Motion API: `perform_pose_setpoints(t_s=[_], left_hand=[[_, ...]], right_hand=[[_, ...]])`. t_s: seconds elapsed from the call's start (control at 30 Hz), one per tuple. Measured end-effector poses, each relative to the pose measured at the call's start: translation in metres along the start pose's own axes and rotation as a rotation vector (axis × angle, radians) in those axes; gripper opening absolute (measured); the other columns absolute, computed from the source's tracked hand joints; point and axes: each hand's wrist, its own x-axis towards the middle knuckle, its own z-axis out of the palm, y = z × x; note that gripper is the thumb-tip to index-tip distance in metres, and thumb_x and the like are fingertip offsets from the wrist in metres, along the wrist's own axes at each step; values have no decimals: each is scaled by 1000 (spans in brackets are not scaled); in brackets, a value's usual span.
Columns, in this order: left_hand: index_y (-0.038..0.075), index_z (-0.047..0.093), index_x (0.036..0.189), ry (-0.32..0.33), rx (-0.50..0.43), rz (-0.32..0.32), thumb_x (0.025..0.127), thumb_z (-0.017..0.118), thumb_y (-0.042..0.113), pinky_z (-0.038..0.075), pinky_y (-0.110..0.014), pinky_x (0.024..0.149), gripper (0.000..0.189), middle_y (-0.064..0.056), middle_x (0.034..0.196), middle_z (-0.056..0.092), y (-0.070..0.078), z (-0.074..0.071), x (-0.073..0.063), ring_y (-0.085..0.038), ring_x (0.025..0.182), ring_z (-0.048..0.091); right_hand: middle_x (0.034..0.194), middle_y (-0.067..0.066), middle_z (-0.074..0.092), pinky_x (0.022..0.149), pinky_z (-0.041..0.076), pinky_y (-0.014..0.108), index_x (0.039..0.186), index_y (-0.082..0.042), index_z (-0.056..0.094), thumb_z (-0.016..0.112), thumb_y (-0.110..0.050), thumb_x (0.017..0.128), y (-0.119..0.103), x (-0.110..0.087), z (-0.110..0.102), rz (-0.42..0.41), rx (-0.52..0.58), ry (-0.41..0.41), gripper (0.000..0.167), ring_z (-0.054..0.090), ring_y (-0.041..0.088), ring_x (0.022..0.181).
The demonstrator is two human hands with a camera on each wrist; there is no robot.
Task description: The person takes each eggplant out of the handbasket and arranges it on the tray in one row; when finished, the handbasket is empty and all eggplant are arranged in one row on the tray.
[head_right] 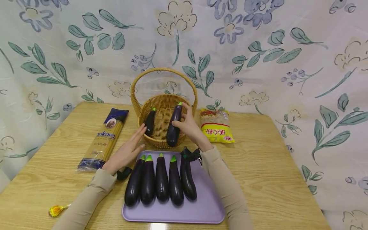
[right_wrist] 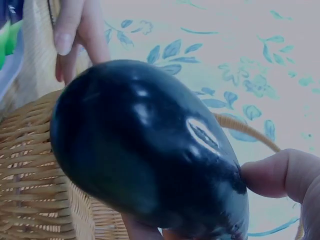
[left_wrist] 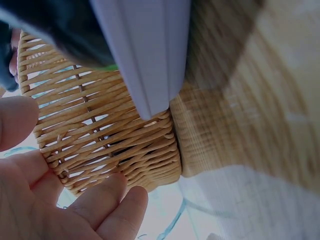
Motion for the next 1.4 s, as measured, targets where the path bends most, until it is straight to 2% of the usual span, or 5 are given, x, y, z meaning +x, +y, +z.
perform_pose_setpoints(t_s=[0.3, 0.5, 0.7, 1.1, 1.4], left_hand=[[22, 9, 158, -1, 0, 5, 102, 46, 21, 39, -56, 107, 67, 5, 165, 0, -1, 0, -1, -34, 143, 34], [25, 7, 158, -1, -4, 10, 102, 47, 21, 38, -55, 109, 68, 9, 165, -1, -1, 0, 0, -32, 144, 31], [24, 7, 158, -4, 1, 2, 102, 47, 21, 37, -56, 109, 69, 3, 165, 1, 0, -1, 0, -32, 145, 30], [27, 4, 158, -4, 4, 21, 102, 46, 20, 40, -55, 107, 70, 8, 165, -2, -1, 1, 0, -33, 144, 32], [27, 5, 158, -2, 13, 16, 103, 45, 21, 42, -54, 104, 69, 4, 165, 0, -2, 0, -1, -34, 141, 36]], right_hand=[[154, 25, 23, 97, 47, 58, 154, -28, -1, 53, 1, 94, 9, -17, -3, -25, -39, -41, 86, 46, 43, 132], [151, 26, 29, 91, 53, 48, 154, -25, -1, 53, 1, 94, 17, -33, -10, -40, -62, -62, 85, 49, 43, 127], [146, 28, 35, 83, 56, 37, 154, -23, -1, 52, 2, 93, 24, -44, -19, -57, -55, -68, 85, 56, 34, 118], [155, 28, 21, 92, 54, 46, 154, -20, -7, 51, 1, 94, 35, -55, -32, -6, -64, -43, 87, 44, 47, 131], [152, 30, 23, 90, 55, 40, 154, -21, -7, 52, -4, 94, 40, -68, -38, 47, -91, -29, 86, 54, 36, 121]])
